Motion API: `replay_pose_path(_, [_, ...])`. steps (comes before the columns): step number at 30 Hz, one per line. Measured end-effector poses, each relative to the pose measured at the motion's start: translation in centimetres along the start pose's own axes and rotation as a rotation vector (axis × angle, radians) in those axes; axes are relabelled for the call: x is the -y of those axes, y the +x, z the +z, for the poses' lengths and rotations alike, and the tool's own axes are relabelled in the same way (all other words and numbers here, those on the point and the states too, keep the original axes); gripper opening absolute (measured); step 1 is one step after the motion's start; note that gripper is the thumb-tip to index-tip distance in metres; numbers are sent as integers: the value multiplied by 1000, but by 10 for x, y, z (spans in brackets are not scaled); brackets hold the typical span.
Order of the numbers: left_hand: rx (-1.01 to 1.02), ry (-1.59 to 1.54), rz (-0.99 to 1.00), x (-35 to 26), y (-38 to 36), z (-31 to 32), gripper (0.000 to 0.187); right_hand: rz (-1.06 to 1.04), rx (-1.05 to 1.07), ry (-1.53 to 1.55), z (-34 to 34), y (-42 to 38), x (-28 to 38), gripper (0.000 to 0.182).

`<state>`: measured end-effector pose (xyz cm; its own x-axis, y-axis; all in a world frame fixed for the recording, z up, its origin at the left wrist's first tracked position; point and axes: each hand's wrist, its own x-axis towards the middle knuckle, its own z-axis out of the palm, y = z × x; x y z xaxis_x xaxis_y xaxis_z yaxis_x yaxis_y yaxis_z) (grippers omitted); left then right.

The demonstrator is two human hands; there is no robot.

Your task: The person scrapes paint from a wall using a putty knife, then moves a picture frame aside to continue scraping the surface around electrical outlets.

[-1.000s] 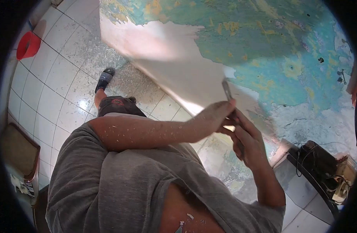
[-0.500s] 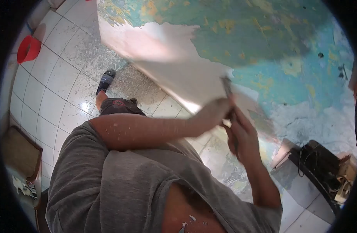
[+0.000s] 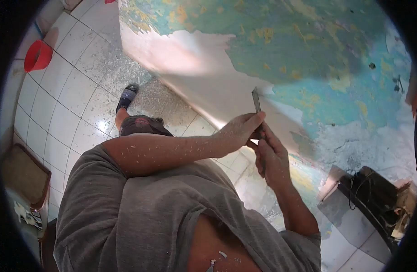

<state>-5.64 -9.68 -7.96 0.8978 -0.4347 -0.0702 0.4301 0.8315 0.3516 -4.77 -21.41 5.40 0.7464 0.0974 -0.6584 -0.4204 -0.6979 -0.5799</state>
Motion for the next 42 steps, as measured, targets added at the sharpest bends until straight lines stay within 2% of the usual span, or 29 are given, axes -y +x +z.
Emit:
replay_pose_path(1, [18, -65, -6, 7, -5, 6, 62, 47, 0, 4, -4, -9, -5, 55])
replay_pose_path(5, [21, -76, -55, 8, -12, 39, 63, -8, -50, 27, -12, -43, 7, 55])
replay_pose_path(6, [4, -77, -38, 5, -15, 39, 63, -12, -48, 25, -8, -30, 10, 55])
replay_pose_path(9, [-104, 44, 29, 9, 0, -6, 64, -39, 24, 76, 8, 4, -3, 56])
replay_pose_path(11, [-127, 61, -14, 15, -4, -9, 63, -47, 4, 39, 13, 15, -25, 56])
replay_pose_path(13, [-26, -23, 63, 19, -4, 1, 63, -20, 36, 62, 2, 0, -14, 55])
replay_pose_path(16, [-90, -59, 22, 15, -15, 37, 59, -98, 8, 39, -10, -30, -10, 52])
replay_pose_path(19, [-136, 87, 121, 24, 15, -17, 57, -189, 61, 43, 11, 20, 0, 52])
replay_pose_path(20, [-144, -45, 130, 14, 13, -26, 55, -187, 54, 44, 15, 38, -7, 52])
replay_pose_path(22, [-259, -37, 111, 23, 15, -60, 59, -11, 163, 17, 25, 75, -16, 53])
replay_pose_path(23, [-281, -32, 122, 27, 12, -68, 58, -22, 171, 18, 26, 76, -16, 53])
replay_pose_path(27, [-240, -24, 40, 22, -10, -34, 56, -34, 163, 40, 21, 35, -24, 56])
replay_pose_path(29, [-211, 57, -38, 13, -20, -6, 56, -12, 132, 225, 15, 6, -20, 57])
replay_pose_path(33, [-93, 110, -62, 6, -19, 24, 57, -34, 81, 313, -1, -29, -19, 57])
replay_pose_path(36, [-122, 156, -62, -1, -22, 48, 57, -97, 64, 421, -10, -43, -24, 55])
replay_pose_path(39, [-164, 186, -31, -2, -14, 44, 58, -139, 96, 506, -9, -34, -26, 54])
replay_pose_path(41, [-188, 370, -33, -7, -8, 29, 58, -127, 55, 487, 4, -13, -33, 53])
replay_pose_path(42, [-195, 308, 57, -1, -7, 31, 57, -136, 76, 512, 6, -11, -37, 53])
